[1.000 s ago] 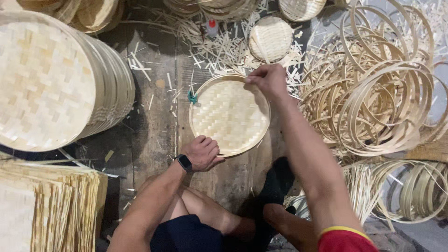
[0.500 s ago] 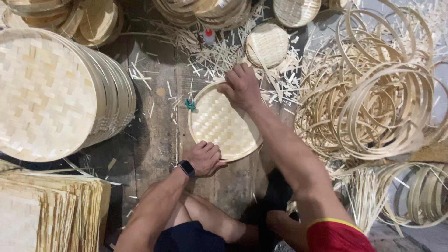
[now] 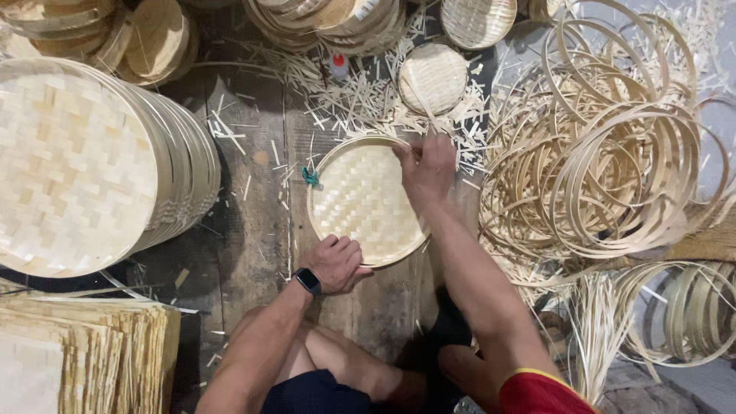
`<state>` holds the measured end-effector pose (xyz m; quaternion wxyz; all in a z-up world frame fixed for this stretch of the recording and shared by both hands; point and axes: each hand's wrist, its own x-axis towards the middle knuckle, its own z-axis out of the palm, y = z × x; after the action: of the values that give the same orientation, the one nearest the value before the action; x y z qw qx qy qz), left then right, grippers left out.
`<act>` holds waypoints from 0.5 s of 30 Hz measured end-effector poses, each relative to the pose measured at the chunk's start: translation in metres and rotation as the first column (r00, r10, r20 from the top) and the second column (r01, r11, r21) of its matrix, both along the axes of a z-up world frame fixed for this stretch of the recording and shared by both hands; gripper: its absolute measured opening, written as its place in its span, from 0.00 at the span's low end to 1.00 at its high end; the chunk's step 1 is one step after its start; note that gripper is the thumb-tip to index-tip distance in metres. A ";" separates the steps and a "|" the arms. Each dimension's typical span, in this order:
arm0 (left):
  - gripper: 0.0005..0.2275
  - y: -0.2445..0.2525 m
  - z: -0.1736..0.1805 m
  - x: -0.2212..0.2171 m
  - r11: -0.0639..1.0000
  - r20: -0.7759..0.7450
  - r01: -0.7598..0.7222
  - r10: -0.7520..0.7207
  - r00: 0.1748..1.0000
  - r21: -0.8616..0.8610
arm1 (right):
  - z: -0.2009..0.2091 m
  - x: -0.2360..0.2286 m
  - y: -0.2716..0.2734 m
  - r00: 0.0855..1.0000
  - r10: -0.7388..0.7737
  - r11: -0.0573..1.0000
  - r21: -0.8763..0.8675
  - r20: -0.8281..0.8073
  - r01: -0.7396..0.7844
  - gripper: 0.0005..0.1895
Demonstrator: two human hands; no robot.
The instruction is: The person fits a woven bamboo disc into a circular wooden frame and secures it by hand, using a small clip to hold the components together.
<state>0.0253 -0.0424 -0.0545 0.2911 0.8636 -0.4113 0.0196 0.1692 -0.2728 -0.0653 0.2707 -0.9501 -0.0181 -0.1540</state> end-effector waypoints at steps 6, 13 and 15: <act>0.17 -0.004 -0.001 0.002 0.990 -0.036 0.025 -0.020 0.999 0.137 | 0.008 0.010 0.004 0.940 -0.121 0.993 -0.050 -0.320 0.110 0.22; 0.15 0.009 -0.008 -0.001 0.977 -0.082 0.141 -0.129 0.988 0.163 | 0.044 -0.142 0.015 0.626 0.606 0.753 0.099 -0.492 -0.651 0.23; 0.15 0.013 -0.008 0.004 0.954 -0.032 0.181 -0.179 0.983 0.238 | 0.042 -0.172 0.017 0.692 0.685 0.711 0.001 -0.226 -0.703 0.22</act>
<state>0.0291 -0.0293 -0.0626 0.1871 0.8514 -0.4861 -0.0612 -0.0027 -0.2562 -0.0230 0.2683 -0.8939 -0.3536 0.0620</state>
